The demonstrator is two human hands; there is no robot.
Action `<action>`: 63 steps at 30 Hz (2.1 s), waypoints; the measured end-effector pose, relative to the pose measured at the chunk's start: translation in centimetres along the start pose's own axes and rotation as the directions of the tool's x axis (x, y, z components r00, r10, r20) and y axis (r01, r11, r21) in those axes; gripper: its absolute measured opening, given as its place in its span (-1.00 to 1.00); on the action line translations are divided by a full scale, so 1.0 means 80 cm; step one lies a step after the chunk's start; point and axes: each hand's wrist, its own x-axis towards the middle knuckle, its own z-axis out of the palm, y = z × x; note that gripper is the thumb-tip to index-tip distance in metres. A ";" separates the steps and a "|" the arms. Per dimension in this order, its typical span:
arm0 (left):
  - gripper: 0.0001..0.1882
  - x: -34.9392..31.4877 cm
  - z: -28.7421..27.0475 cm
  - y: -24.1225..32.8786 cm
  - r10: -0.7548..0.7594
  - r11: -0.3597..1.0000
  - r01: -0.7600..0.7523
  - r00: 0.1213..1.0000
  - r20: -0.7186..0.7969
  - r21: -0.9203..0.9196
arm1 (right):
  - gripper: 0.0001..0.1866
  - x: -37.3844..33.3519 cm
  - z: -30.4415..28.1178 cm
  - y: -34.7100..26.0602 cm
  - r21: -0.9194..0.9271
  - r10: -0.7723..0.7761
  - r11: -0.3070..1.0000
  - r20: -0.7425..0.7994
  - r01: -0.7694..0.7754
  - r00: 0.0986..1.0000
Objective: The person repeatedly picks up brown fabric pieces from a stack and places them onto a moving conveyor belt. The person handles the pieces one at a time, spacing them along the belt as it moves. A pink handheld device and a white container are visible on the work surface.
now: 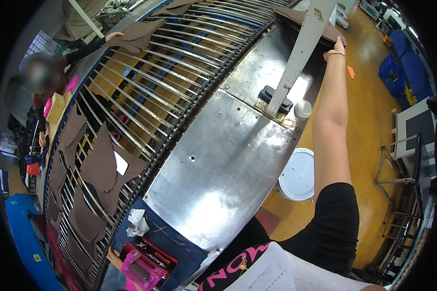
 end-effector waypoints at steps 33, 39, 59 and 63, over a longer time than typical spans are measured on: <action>-0.67 -0.012 0.014 0.002 -0.071 0.997 0.071 0.997 0.008 0.012 | -0.69 0.113 -0.002 0.029 0.283 -0.114 0.959 0.309 0.023 0.944; -0.67 -0.006 0.019 0.006 -0.050 0.999 0.050 0.999 0.001 -0.022 | -0.67 0.060 -0.080 0.033 0.334 -0.134 0.943 0.367 0.004 0.921; -0.68 -0.005 0.021 -0.010 0.054 0.995 -0.060 0.995 -0.083 -0.081 | -0.58 -0.094 -0.308 -0.010 0.440 -0.329 0.894 0.507 0.090 0.797; -0.66 -0.007 0.018 -0.006 -0.008 0.986 -0.004 0.997 -0.072 -0.165 | -0.43 -0.187 -0.431 -0.061 0.322 -0.415 0.905 0.528 0.277 0.741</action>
